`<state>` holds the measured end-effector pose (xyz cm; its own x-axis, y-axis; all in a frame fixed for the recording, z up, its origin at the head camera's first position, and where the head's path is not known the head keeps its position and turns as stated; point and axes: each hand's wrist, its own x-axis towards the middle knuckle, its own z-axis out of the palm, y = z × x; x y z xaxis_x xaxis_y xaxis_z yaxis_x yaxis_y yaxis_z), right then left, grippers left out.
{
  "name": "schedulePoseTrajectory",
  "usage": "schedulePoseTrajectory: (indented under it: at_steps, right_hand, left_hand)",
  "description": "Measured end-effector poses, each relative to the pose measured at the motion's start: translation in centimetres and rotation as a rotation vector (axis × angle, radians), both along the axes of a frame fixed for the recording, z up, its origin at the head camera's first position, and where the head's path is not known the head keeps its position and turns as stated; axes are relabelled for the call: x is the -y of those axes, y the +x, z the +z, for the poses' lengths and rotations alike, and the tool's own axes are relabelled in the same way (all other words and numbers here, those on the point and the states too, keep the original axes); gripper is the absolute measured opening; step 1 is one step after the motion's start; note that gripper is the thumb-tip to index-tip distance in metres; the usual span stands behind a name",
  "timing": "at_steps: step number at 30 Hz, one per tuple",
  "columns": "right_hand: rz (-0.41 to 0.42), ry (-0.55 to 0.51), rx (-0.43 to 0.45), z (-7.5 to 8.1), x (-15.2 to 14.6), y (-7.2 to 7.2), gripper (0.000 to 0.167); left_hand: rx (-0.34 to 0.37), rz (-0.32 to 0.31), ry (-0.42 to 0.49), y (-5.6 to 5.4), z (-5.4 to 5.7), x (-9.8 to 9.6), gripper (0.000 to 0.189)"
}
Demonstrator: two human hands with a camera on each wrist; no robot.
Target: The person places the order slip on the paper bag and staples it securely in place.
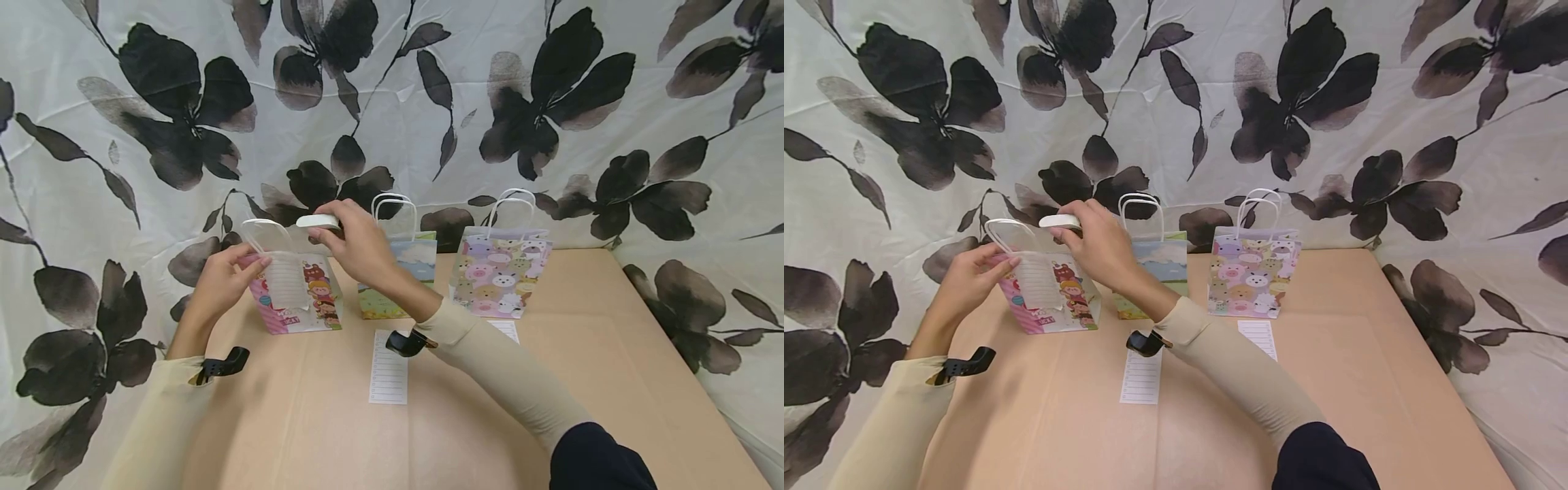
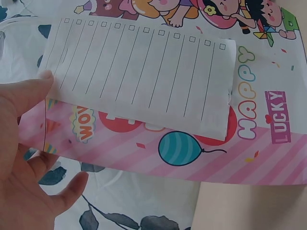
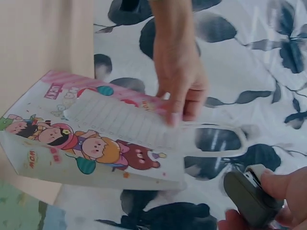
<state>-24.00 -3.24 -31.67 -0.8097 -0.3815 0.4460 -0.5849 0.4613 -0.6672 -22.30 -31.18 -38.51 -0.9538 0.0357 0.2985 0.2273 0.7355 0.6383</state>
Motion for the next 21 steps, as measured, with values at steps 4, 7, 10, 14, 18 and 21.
schedulePoseTrajectory:
  at_steps: [4,7,10,14,18,21]
  right_hand:
    - [0.030,-0.029,0.055,0.2,-2.1,0.9,0.030]
    - [0.050,-0.041,0.120,0.2,-3.8,1.5,0.029]
    - [0.056,-0.050,0.173,0.1,-5.6,2.1,0.028]
    - [0.060,-0.072,0.220,-0.4,-8.4,2.7,0.031]
    - [0.095,-0.102,0.291,-1.0,-11.3,3.2,0.033]
    - [0.116,-0.107,0.327,-1.5,-13.5,3.6,0.034]
  left_hand:
    - [-0.003,0.018,0.014,0.3,0.0,0.3,0.031]
    - [-0.012,0.014,0.028,0.6,0.0,0.7,0.033]
    - [-0.010,0.002,0.054,0.8,0.0,1.1,0.037]
    - [0.024,-0.008,0.068,1.3,0.0,1.5,0.046]
    - [0.025,-0.015,0.063,1.9,-0.1,1.9,0.053]
    - [-0.004,-0.021,0.074,2.3,-0.3,2.2,0.053]
